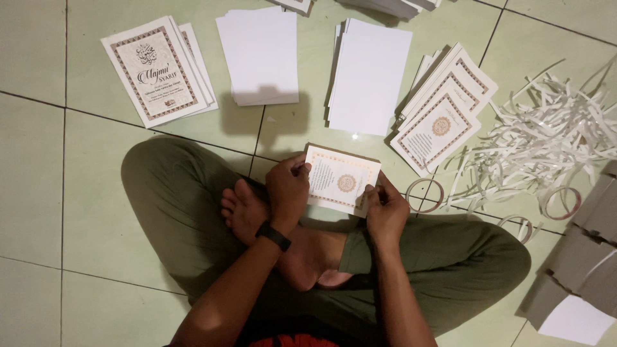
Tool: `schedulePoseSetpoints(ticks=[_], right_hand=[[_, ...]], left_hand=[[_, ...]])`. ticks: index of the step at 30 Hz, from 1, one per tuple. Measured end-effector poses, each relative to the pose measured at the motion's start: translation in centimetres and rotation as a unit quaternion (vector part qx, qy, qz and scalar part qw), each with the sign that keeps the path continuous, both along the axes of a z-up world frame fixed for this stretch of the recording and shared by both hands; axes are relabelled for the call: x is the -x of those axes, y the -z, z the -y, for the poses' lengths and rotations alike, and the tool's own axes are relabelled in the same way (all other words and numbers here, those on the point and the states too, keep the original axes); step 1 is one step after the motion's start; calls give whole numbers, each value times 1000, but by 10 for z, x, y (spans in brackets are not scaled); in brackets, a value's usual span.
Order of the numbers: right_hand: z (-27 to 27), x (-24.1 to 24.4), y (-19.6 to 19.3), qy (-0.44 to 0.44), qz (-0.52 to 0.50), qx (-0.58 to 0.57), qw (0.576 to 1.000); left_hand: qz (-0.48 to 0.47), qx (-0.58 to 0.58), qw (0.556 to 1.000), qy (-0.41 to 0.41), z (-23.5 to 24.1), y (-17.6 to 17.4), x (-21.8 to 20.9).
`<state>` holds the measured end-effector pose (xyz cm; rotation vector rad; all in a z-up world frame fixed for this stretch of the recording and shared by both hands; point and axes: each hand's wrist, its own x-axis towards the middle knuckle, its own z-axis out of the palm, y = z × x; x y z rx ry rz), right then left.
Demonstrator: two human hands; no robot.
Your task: The person sits on the floor and assembles small cards by folding white paper and attaching a printed card piece. They use adhesive tape to secure the edges and then place the finished cards into a stack.
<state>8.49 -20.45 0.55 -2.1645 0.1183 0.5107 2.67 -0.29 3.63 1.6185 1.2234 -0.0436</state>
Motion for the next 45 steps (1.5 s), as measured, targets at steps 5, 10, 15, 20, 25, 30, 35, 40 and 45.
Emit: schedulePoseSetpoints(ticks=[5,10,15,20,25,30,35,40,45], right_hand=[[-2,0,-4,3,0,2,1000],[-1,0,-1,4,-5,1,1000],[-1,0,-2,12,-8,-2,1000],[0,1,4,17,-4,0,1000],[-4,-1,-3,9,-3,12,1000],[-9,-3,-13,11,-4,20,1000],[-5,0,-3,12,5,16,1000],[-10,-1,-11,17,6,26,999],[-7,-2,-1,6,34,39,999]], left_hand=[[-1,-6,1000,-1,-1,0,-1],[-4,-18,1000,2,0,-6,-3],[2,-40,999,1,1,-7,-4],[-9,-40,999,12,0,-3,-1],[-8,-48,999,5,2,4,0],[-3,-73,997,-3,5,21,4],[36,-122,992,-19,10,34,6],[21,-123,992,-21,7,44,9],[17,-130,991,-7,6,54,9]])
